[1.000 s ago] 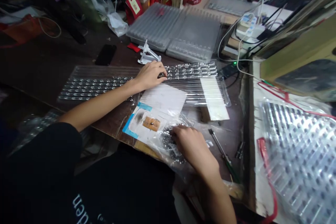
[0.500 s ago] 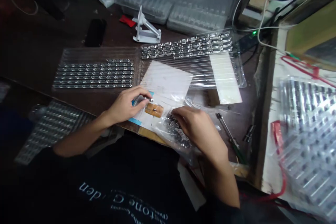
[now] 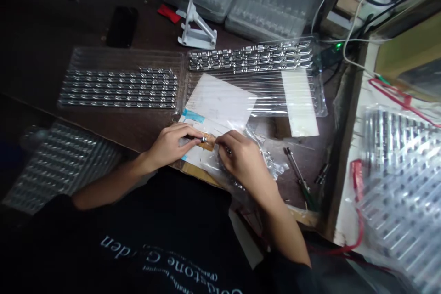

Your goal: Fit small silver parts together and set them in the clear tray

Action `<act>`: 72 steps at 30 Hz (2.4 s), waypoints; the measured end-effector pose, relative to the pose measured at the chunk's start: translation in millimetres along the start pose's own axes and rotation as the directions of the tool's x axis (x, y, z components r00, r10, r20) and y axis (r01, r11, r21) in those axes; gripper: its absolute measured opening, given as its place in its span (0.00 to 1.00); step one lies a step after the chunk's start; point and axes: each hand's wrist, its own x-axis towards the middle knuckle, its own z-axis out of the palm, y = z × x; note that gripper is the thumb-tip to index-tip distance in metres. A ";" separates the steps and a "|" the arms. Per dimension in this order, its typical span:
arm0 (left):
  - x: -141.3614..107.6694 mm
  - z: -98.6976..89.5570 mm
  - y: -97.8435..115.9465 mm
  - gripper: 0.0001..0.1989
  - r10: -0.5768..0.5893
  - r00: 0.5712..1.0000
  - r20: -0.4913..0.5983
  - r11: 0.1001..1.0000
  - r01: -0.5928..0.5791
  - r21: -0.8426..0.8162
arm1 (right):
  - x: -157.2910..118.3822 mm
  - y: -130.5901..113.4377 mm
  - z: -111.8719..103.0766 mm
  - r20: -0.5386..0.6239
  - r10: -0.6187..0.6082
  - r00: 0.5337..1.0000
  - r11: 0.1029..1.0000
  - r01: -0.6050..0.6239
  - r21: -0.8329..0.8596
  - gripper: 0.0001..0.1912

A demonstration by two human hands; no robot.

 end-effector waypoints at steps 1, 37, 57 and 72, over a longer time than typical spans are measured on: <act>-0.3 0.2 -0.6 0.02 0.001 1.000 0.000 1.000 -0.001 -0.002 | 0.4 -0.8 0.9 0.005 0.006 1.000 1.000 -0.006 0.003 0.10; -8.5 -2.5 4.3 0.03 -0.127 0.989 -0.073 0.976 0.137 0.169 | 8.1 -10.2 20.3 0.111 -0.066 0.992 0.971 0.089 -0.224 0.15; 4.4 22.5 19.2 0.03 -0.076 0.997 -0.030 0.991 0.079 0.112 | -4.8 2.2 -8.1 0.256 0.151 0.955 0.918 -0.040 -0.394 0.08; 1.8 20.0 21.4 0.03 -0.026 0.991 -0.130 0.998 0.034 0.060 | -3.1 5.4 -6.0 0.177 0.067 0.982 0.985 -0.037 -0.169 0.07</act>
